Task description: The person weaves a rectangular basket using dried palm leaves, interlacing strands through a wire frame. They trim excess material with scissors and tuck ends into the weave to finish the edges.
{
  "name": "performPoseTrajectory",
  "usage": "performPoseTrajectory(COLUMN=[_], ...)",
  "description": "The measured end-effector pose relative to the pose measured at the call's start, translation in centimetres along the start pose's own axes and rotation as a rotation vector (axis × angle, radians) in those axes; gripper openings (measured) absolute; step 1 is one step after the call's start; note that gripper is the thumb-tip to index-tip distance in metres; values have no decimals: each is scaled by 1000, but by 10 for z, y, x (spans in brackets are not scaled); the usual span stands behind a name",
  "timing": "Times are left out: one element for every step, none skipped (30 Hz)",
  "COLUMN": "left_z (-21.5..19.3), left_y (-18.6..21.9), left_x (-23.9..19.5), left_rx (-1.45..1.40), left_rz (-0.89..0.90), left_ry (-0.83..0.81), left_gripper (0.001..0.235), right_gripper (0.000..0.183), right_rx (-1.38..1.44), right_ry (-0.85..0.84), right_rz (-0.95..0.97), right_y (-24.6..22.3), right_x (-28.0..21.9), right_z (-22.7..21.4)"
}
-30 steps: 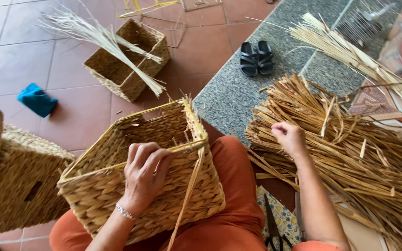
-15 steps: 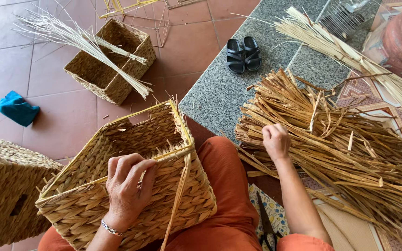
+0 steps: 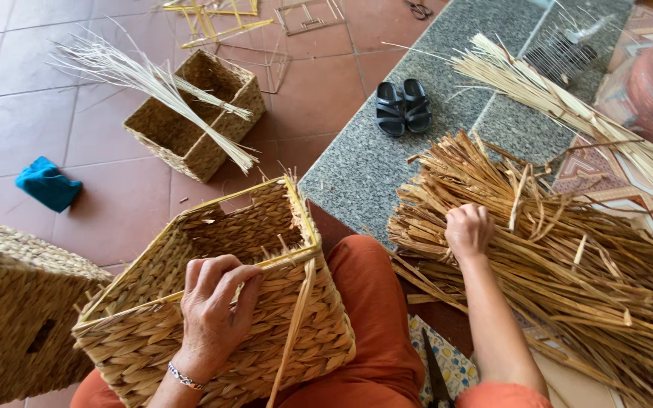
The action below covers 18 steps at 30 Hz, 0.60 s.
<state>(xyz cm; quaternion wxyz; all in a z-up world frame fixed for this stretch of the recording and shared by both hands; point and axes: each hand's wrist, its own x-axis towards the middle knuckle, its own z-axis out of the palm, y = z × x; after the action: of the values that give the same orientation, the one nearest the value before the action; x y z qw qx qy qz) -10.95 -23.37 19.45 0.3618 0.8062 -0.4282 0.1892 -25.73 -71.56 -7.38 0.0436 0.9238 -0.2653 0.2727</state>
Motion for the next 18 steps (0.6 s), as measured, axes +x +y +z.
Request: performPoseTrajectory(left_z=[-3,-7,-10,-12,-14,-16,-17,-17,-15,-14,-14,-14,-16,-18,-19,-19,-22,-30], left_y=[0,2,3,4,6,10,14,18,23,30,35,39,42,45,46,44,41,35], left_x=[3,4,6,5,3,2,1,0,-3,-7,-11,-17,-25,-33,-39,-46,-53,-60], left_rx=[-10,-14,22,62,103,76,49,15,-78,-174,-271,-375,-479,-580,-811,-1043,-1274,-1297], left_rz=[-3,-15,11,29,48,51,54,64,63,61,60,28,-4,-36,-232,-432,-632,-656], left_ry=[-16,-31,4,41,76,100,125,149,117,87,57,24,-7,-37,-26,-13,4,79], left_gripper=[22,21,24,26,30,27,25,22,27,33,39,39,39,40,36,32,29,30], right_gripper=[8,9,10,12,14,16,14,13,12,11,6,6,6,7,11,14,18,14], right_rx=[66,127,188,253,486,719,877,1025,1092,1154,1286,1412,1381,1351,1367,1379,1391,1351], right_ry=[33,60,86,108,51,-13,-124,-235,-312,-392,-408,-423,-425,-424,-439,-455,-471,-380], right_rz=[-2,-7,-11,-22,20,63,103,147,161,174,-4,-184,-289,-397,-492,-584,-678,-660], right_y=[-7,-19,-29,-42,-58,-76,-92,-109,-129,-148,-170,-193,-213,-231,-245,-256,-263,-267], right_x=[5,10,12,16,17,18,14,7,2,0,-1,-4,-7,-8,-7,-7,-5,0], right_z=[-8,-19,-37,-56,-78,-103,-133,-163,-188,-212,-230,-245,-258,-267,-274,-278,-279,-277])
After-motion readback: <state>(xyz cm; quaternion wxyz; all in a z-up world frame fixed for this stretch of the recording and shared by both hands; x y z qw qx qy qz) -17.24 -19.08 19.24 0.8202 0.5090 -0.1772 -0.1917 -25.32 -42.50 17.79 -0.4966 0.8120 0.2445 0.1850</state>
